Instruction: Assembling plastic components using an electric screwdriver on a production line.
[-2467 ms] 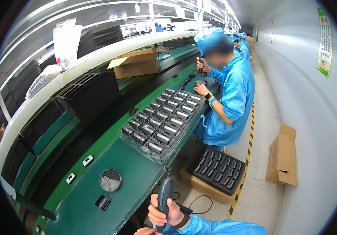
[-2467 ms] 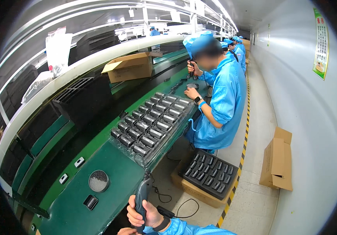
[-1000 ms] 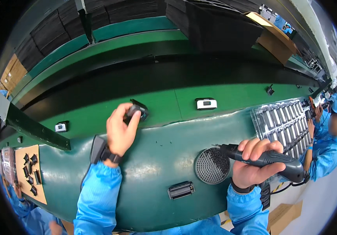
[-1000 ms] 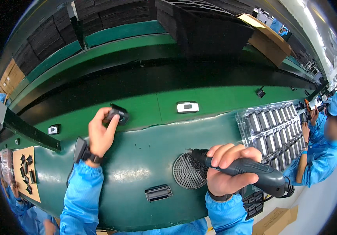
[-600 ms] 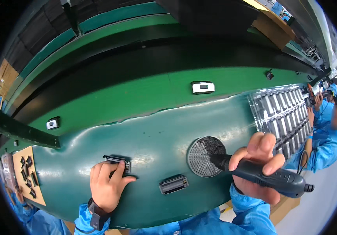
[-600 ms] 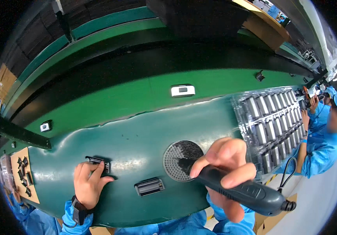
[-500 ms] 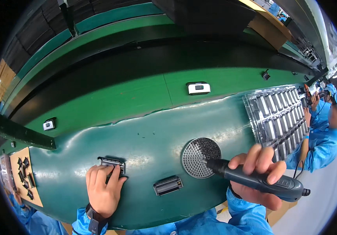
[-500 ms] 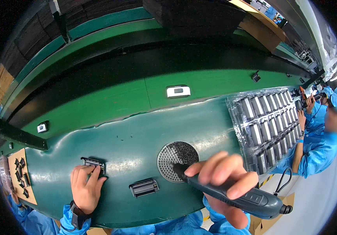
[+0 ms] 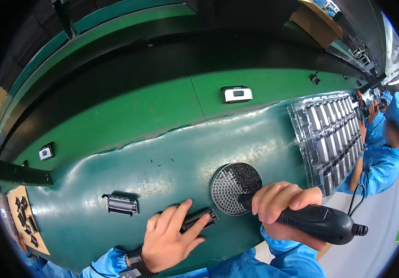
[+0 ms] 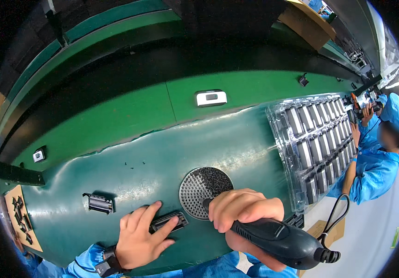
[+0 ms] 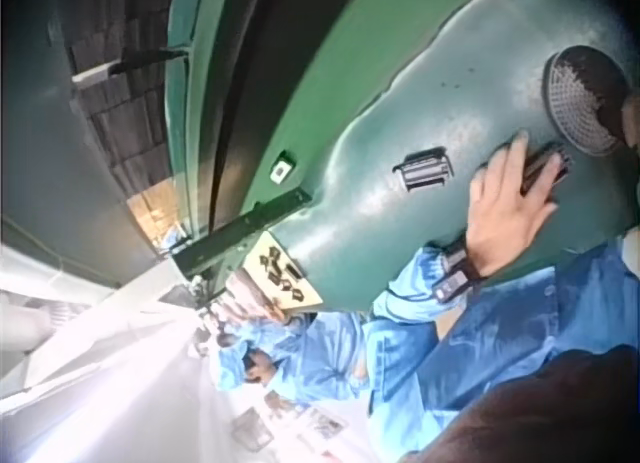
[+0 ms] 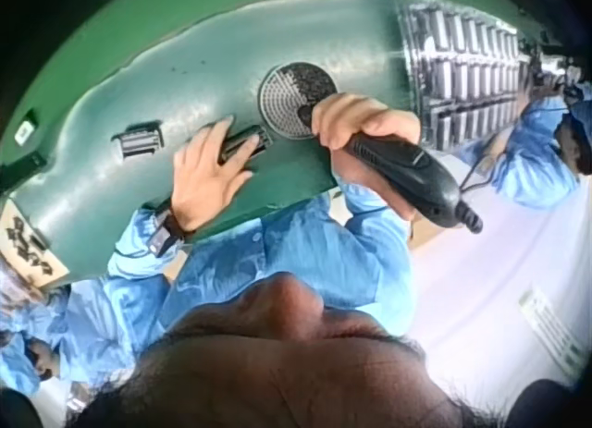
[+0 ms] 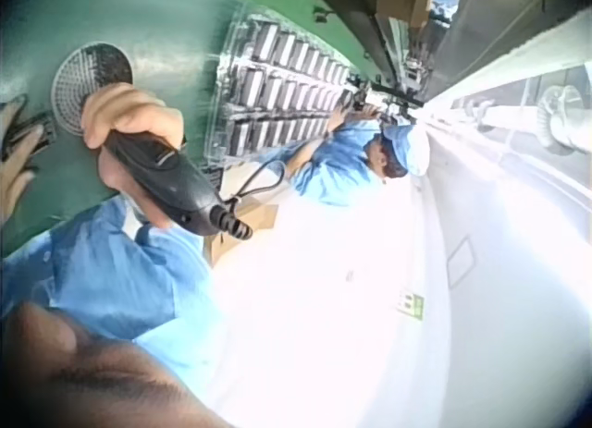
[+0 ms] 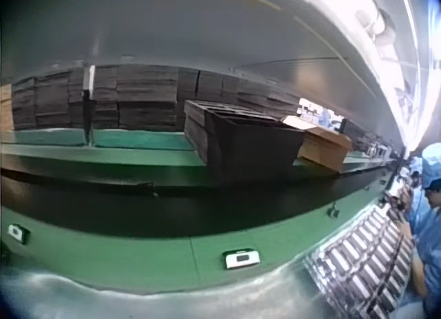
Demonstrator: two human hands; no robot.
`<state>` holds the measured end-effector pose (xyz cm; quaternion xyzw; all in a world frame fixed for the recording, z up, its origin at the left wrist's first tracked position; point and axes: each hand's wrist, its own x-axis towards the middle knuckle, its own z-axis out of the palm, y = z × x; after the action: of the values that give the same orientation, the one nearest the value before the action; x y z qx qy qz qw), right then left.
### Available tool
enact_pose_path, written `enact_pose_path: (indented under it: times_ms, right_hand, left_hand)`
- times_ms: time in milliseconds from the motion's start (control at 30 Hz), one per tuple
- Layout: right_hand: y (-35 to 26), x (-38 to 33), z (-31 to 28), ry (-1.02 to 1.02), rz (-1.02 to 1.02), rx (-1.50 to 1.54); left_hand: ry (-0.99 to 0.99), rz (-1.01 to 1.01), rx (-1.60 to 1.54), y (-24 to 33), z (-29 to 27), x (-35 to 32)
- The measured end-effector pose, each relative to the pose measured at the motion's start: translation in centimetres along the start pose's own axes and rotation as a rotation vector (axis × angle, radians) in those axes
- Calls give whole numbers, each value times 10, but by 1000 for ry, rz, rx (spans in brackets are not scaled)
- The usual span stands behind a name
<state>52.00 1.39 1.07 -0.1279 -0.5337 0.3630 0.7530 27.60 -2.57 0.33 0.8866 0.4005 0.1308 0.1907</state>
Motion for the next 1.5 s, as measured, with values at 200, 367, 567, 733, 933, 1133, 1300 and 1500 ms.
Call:
enact_pose_path:
  times_ms: [200,367,567,733,933,1133,1300,1500]
  right_hand:
    - [26,-10,-6,27,-14,-26]
    - [28,-13,-7,14,113,-96]
    - [34,-20,-6,4,122,-77]
    - [44,-21,1,-56,87,-84]
    - [37,-33,28,-134,96,-183]
    - [17,-45,66,29,58,-177]
    - [29,-69,118,-153,205,-20]
    - [60,-110,140,-75,193,-192]
  left_hand:
    - [-66,-40,7,-21,12,6]
    - [139,-48,-179,-34,21,4]
    - [198,-82,-249,-43,32,-2]
    - [225,-59,-248,-52,32,-6]
    - [239,-82,-292,-60,25,-22]
    - [268,-95,-361,-80,30,-51]
    - [288,-98,-407,-95,43,-75]
    - [288,-87,-450,-109,53,-87]
